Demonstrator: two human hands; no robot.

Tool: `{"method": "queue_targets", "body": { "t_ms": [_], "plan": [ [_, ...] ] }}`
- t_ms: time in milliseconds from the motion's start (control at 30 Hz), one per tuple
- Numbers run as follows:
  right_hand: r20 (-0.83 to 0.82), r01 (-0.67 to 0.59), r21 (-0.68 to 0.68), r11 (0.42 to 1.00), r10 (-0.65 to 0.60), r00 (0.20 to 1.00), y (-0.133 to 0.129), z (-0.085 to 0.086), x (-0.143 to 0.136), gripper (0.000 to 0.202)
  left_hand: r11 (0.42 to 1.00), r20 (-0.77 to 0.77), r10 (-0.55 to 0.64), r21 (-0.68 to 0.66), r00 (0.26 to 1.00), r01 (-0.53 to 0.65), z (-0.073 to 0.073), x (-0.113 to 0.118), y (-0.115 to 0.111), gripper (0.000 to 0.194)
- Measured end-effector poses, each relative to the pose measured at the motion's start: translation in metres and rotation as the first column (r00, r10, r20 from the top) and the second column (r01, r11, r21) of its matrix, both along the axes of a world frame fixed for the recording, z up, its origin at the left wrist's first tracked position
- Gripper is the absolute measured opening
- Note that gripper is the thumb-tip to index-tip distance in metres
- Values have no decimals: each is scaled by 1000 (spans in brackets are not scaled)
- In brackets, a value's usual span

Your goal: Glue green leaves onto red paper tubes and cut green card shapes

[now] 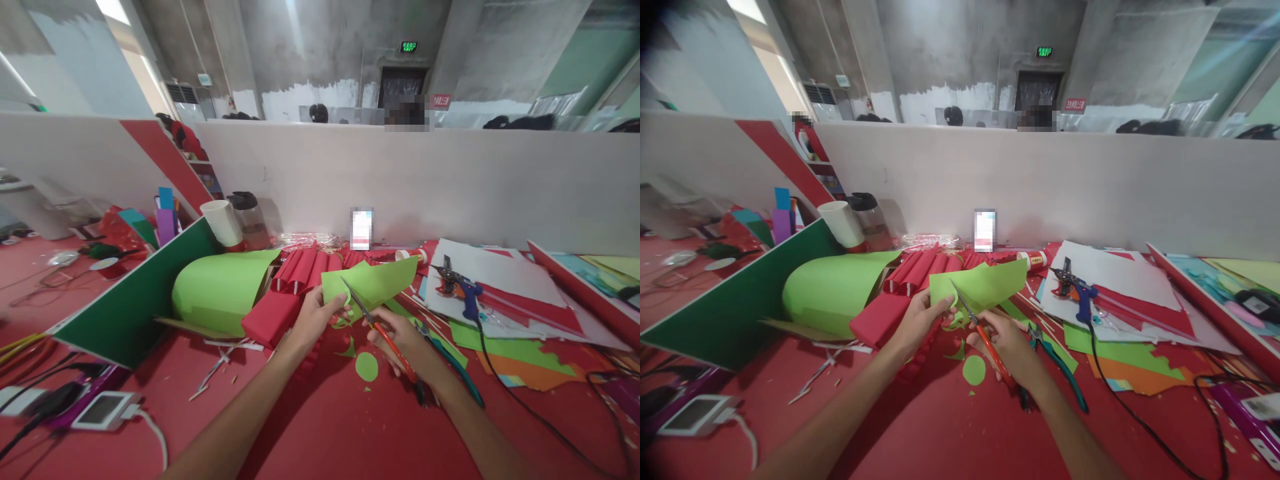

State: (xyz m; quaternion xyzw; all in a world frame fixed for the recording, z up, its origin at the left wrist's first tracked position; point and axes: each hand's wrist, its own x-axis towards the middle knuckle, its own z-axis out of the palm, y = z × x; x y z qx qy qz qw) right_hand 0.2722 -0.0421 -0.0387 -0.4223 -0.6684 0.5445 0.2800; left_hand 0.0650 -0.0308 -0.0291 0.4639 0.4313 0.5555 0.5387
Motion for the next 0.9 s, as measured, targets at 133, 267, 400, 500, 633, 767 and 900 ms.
{"method": "queue_targets", "body": {
  "t_ms": [133,267,400,500,633,767,900],
  "plan": [
    [-9,-14,-9,1000,14,1000,0,-1,1,43,1000,20,16,-3,1000,-16,0,0,0,34],
    [-37,-35,-9,999,34,999,0,-3,2,47,999,5,32,9,999,-33,1,-1,1,35],
    [-22,-59,12,998,59,998,0,-3,3,50,1000,-30,25,10,999,-24,1,-3,2,34],
    [-10,-54,36,998,55,998,0,-4,4,52,1000,-55,-6,25,998,8,2,-5,2,32],
    [-6,-45,43,998,45,999,1,-5,4,50,999,-69,-28,38,997,31,2,-5,2,30],
    [18,-20,19,1000,20,1000,1,-2,5,43,999,-62,-36,35,997,38,2,-6,1,31],
    [44,4,1,1000,-4,999,0,2,5,39,999,-43,-46,8,998,46,1,-6,2,33]
  ]
}}
